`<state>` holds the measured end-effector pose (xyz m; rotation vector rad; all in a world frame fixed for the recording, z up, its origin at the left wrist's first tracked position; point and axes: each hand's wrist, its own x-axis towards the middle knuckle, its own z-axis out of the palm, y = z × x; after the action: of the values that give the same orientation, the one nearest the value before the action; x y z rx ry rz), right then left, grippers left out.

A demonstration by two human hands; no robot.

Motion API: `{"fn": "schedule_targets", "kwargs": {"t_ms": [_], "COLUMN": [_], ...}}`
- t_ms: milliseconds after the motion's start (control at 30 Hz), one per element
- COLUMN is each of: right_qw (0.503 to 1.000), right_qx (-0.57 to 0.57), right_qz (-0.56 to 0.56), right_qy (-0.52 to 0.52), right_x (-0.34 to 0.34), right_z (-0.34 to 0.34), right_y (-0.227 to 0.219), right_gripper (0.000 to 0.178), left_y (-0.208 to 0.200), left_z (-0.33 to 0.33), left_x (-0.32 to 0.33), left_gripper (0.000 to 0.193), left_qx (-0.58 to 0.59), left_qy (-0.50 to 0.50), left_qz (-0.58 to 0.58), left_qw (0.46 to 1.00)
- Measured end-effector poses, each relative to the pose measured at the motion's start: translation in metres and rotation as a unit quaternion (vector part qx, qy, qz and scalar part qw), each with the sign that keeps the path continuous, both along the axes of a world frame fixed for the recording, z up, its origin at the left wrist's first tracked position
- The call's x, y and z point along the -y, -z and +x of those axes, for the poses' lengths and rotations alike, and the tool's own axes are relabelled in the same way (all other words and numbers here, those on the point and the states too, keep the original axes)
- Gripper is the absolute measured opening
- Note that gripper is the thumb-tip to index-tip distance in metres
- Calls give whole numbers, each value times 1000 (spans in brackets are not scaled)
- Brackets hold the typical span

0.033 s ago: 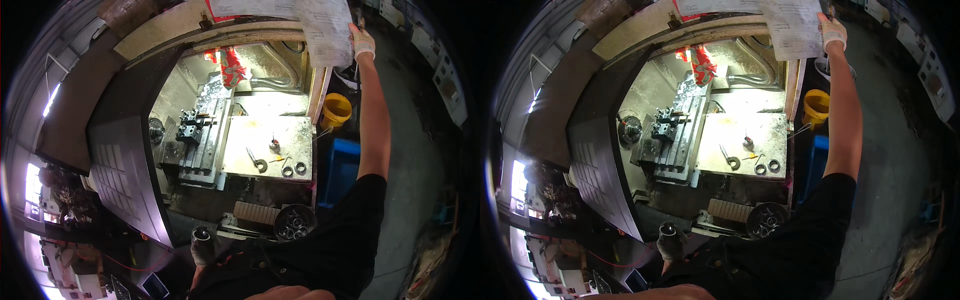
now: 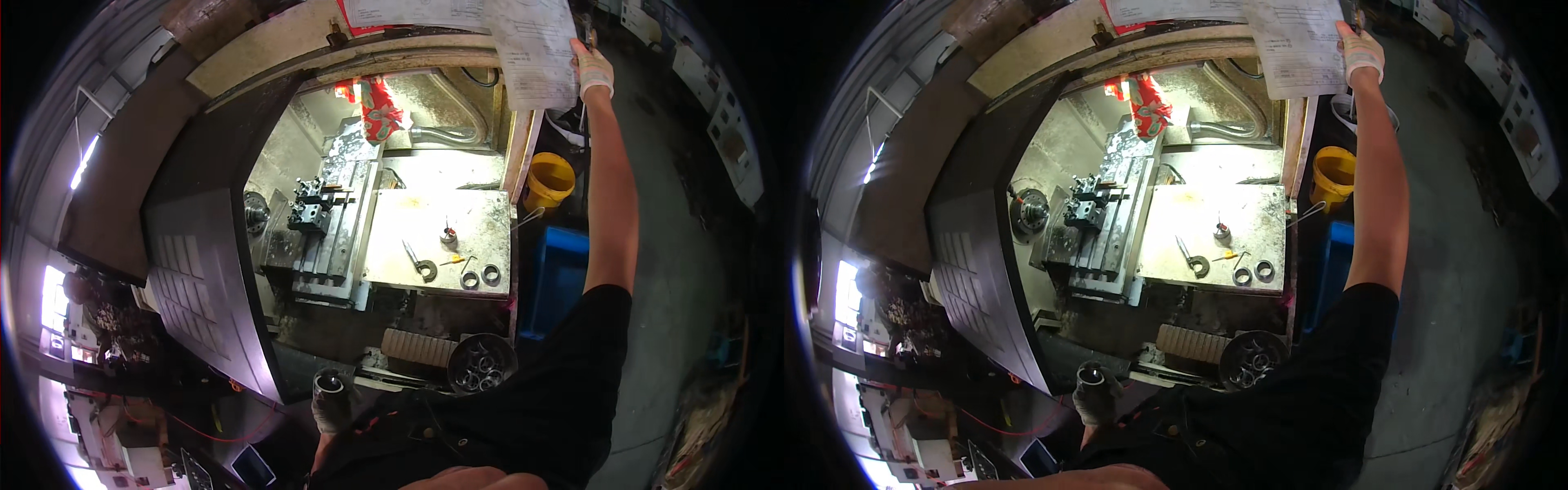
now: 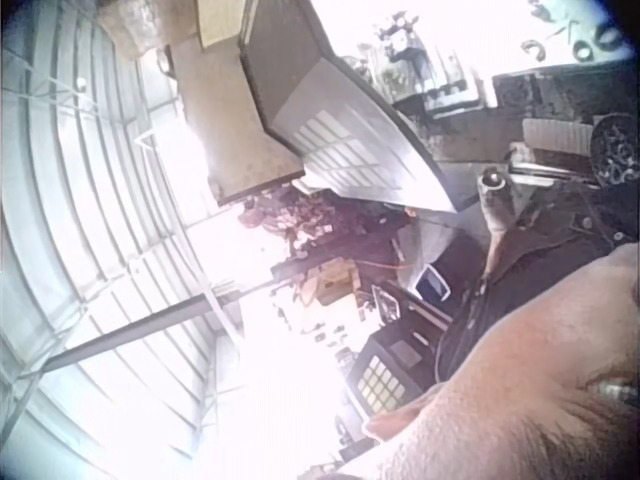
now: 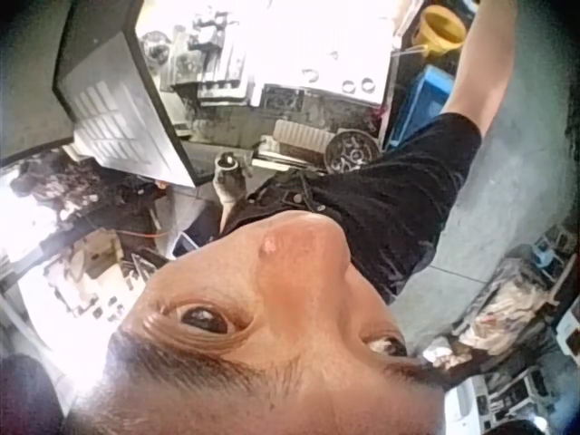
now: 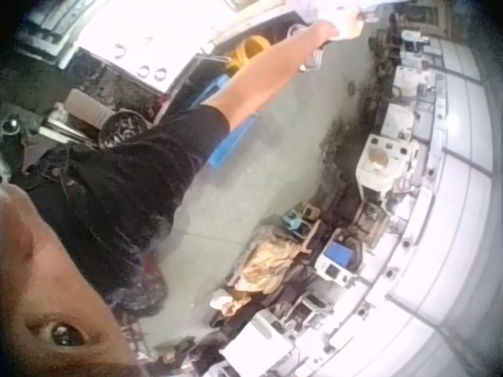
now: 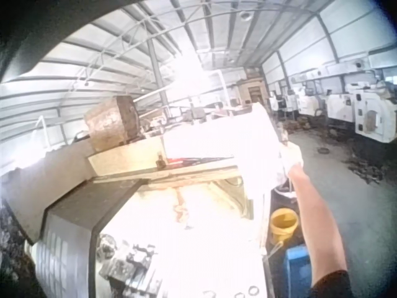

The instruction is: The person uses a dial caliper to measure the internal diameter of a cylindrical metal part. They adjust the caliper jaws and read the dial face multiple times. The person briefly consults a document attached to a machine before resuming the measurement of the part.

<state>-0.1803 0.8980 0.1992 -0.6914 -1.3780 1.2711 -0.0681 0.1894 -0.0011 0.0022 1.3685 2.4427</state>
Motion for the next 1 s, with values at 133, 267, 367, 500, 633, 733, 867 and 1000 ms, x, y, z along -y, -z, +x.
{"fn": "schedule_targets", "kwargs": {"t_ms": [133,267,367,500,633,733,867,1000], "right_qw": [997,999,999,1000,1000,999,997,996], "right_qx": [58,33,48,-17,-2,-2,-30,-41], "right_qz": [3,3,18,9,-10,-33,-64,-71], "right_qy": [-46,-3,-7,-9,-8,-17,-26,-33], "right_x": [-5,2,3,12,6,14,5,7], "right_z": [4,1,4,2,4,7,5,6], "right_y": [-2,0,0,-2,-2,-5,-4,-4], "right_gripper": [73,52,41,31,34,38,36,32], "left_y": [1,5,5,3,5,12,11,5], "left_z": [1,-1,-1,-2,-5,-4,-7,-8], "left_x": [-2,1,1,0,0,0,1,2], "left_gripper": [59,65,65,62,60,59,57,55], "left_qx": [-21,-41,-48,-38,-43,6,-15,-2], "left_qy": [-8,0,5,13,18,-40,15,39], "left_qz": [-12,-33,-31,-26,-17,15,19,33], "left_qw": [1000,999,998,999,999,999,1000,999]}}
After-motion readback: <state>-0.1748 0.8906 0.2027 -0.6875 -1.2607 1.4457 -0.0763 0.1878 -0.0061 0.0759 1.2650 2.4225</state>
